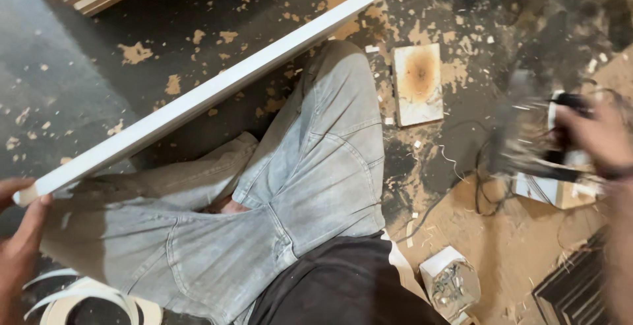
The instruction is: The person sits on the workshop floor and applies white edge banding tape to the edges of wood panels. They press the tape along a board edge with a hand-held heated edge banding iron, trim the ends and excess with a small blade, and set finished panels aside while starting the next board.
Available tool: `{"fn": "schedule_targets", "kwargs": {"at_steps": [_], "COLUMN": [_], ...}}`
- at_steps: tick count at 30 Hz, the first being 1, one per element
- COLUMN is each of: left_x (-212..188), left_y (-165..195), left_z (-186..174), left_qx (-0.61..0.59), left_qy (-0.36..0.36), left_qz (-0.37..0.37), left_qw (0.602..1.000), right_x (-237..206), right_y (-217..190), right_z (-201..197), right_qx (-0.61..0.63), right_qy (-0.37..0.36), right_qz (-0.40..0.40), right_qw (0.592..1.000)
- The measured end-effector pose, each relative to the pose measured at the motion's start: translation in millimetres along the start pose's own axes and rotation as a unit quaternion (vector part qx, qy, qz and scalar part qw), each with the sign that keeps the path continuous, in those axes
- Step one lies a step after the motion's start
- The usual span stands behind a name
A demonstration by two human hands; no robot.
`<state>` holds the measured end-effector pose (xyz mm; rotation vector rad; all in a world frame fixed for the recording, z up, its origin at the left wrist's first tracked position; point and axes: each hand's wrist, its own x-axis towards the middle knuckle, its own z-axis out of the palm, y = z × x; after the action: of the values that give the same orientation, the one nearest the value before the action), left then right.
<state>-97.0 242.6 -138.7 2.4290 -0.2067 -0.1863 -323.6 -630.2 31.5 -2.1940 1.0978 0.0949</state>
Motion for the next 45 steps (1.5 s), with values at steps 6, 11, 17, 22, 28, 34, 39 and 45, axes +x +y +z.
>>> {"fn": "schedule_targets", "kwargs": {"at_steps": [6, 11, 17, 22, 28, 34, 39, 45], "left_x": [-3, -11, -9, -13, -18, -17, -17, -19], "left_y": [35, 64, 75, 75, 62, 53, 65, 60], "left_z": [-7, -14, -15, -13, -9, -7, -8, -9], "left_qx": [0.013, 0.065, 0.109, 0.033, 0.016, -0.006, 0.000, 0.014], "left_qy": [0.035, 0.045, 0.043, 0.036, 0.037, 0.030, 0.034, 0.038], "left_qz": [0.030, 0.019, 0.022, -0.004, -0.015, -0.010, -0.019, -0.020], "left_qw": [0.999, 0.997, 0.993, 0.999, 0.999, 0.999, 0.999, 0.999], "right_x": [109, 140, 157, 144, 109, 67, 52, 54], "right_y": [-21, -50, -52, -48, 6, 52, 47, 55], "right_z": [164, 219, 221, 177, 144, 176, 204, 188], "right_qx": [-0.013, -0.084, -0.246, -0.199, -0.034, -0.139, -0.151, 0.050], "right_qy": [-0.042, -0.023, 0.011, 0.092, 0.198, 0.087, 0.137, 0.210], "right_qz": [-0.011, -0.138, -0.053, -0.254, -0.178, -0.115, -0.061, -0.131], "right_qw": [0.999, 0.987, 0.968, 0.942, 0.963, 0.980, 0.977, 0.968]}}
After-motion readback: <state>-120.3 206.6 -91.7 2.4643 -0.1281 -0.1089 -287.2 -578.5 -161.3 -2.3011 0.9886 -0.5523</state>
